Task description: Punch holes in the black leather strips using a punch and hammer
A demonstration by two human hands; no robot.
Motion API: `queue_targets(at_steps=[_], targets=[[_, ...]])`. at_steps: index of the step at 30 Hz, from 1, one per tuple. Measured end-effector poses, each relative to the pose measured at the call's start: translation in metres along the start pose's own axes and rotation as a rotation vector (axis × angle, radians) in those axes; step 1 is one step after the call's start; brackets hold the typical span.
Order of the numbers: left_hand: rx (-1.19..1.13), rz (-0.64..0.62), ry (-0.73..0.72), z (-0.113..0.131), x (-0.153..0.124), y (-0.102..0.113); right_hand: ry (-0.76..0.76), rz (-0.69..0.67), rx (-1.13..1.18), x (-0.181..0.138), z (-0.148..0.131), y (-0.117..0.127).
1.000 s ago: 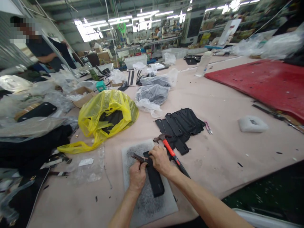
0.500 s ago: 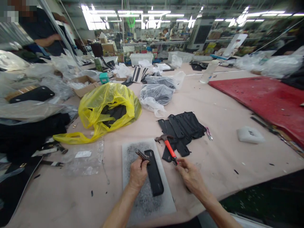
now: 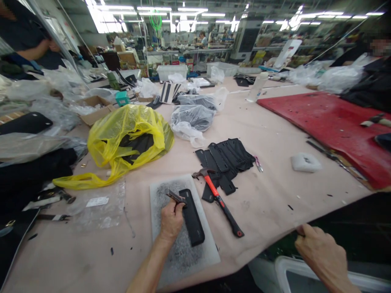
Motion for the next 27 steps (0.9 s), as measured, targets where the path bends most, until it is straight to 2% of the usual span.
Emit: queue_targets(at_steps=[2, 4, 5, 6, 9, 12, 15, 21, 27], targets=[[-0.009, 0.010, -0.011, 0.001, 0.001, 0.001, -0.025, 0.014, 0.035, 0.003, -0.016, 0.004], [-0.013, 0.016, -0.020, 0.002, 0.002, 0.001, 0.048, 0.011, 0.219, 0.002, -0.058, 0.012], [-0.011, 0.016, -0.020, 0.003, 0.002, 0.001, 0.144, 0.011, 0.341, -0.002, -0.089, 0.018], [-0.007, 0.015, -0.017, 0.003, 0.002, 0.001, 0.301, -0.034, 0.431, -0.010, -0.126, 0.023], [-0.008, 0.011, -0.003, 0.005, 0.002, 0.001, 0.717, -0.209, 0.481, -0.048, -0.227, 0.030], [-0.013, 0.008, 0.014, 0.006, 0.002, 0.001, 0.915, -0.315, 0.460, -0.076, -0.285, 0.027], [-0.007, 0.009, 0.037, 0.008, 0.004, 0.004, 0.918, -0.332, 0.461, -0.072, -0.307, 0.017], [-0.025, 0.043, 0.038, 0.014, 0.010, 0.011, 0.863, -0.298, 0.483, -0.031, -0.334, 0.010], [-0.042, 0.014, 0.023, 0.011, 0.001, 0.007, 0.842, -0.339, 0.557, -0.016, -0.341, 0.010]])
Point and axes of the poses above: each hand's wrist, its own x-axis towards the middle knuckle, its own y-axis out of the back of the hand, z = x × y, the point moved 8 cm from there along x, towards the middle knuckle, and after that the axes turned 6 degrees about -x, right-handed, at the moved point
